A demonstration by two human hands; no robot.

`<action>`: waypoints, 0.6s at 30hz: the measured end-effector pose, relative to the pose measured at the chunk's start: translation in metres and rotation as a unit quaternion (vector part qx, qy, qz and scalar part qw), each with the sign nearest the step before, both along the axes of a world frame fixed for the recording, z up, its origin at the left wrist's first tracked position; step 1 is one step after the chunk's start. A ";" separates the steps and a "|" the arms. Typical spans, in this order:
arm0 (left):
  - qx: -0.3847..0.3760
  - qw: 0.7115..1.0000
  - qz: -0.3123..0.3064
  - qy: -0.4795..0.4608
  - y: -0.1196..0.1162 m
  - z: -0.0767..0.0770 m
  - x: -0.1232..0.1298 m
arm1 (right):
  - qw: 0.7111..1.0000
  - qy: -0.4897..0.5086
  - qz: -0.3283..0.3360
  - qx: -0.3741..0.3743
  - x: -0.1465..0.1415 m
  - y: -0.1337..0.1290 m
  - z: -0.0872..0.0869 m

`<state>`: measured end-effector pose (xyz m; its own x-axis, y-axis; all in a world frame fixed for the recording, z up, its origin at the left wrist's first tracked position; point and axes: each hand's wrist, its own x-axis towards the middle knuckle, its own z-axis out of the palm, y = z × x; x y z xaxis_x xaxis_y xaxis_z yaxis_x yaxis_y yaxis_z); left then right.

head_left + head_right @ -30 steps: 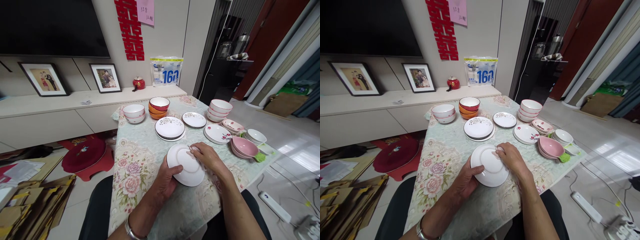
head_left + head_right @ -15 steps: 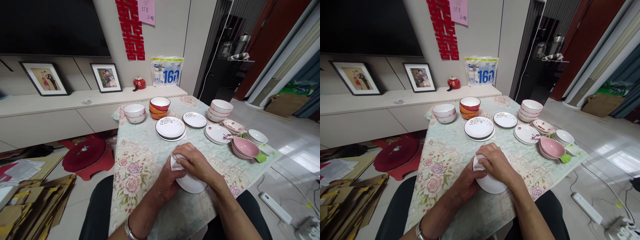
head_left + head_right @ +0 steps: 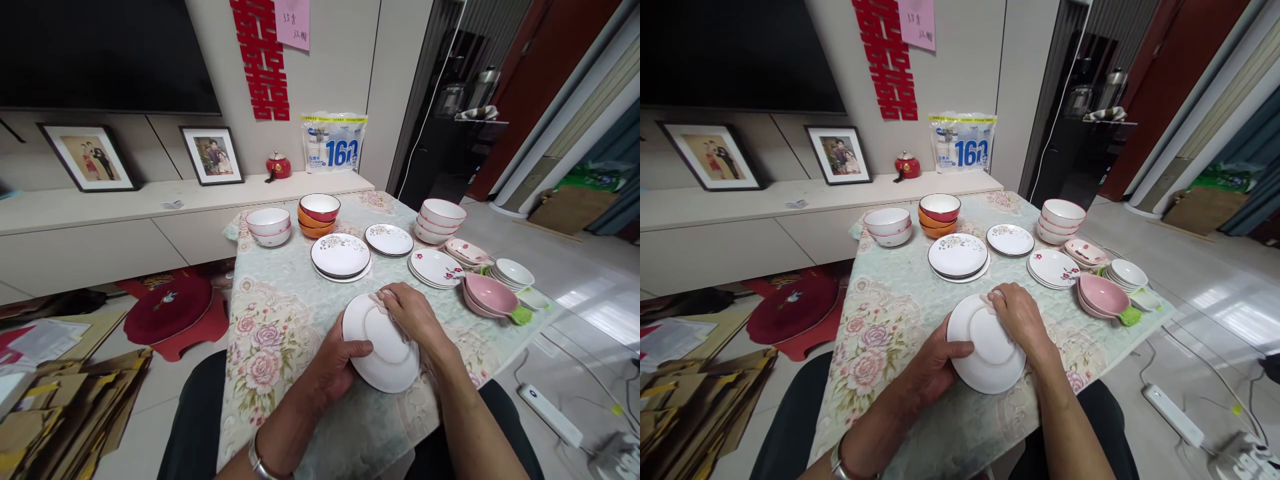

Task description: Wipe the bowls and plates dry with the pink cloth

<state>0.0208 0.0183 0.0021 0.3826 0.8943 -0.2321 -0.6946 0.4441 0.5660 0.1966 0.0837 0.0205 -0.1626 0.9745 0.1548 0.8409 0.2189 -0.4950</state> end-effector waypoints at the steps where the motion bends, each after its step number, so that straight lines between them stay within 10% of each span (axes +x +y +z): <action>1: 0.004 1.000 -0.002 -0.001 0.000 0.000 0.000 | 1.000 -0.007 -0.004 0.011 -0.003 -0.002 0.001; 11: 0.013 0.999 0.025 0.024 -0.002 0.006 0.003 | 0.957 0.006 0.281 0.074 -0.052 -0.032 0.024; 18: -0.002 1.000 0.015 0.024 0.001 -0.001 0.000 | 0.995 0.004 0.095 0.037 -0.015 -0.006 0.003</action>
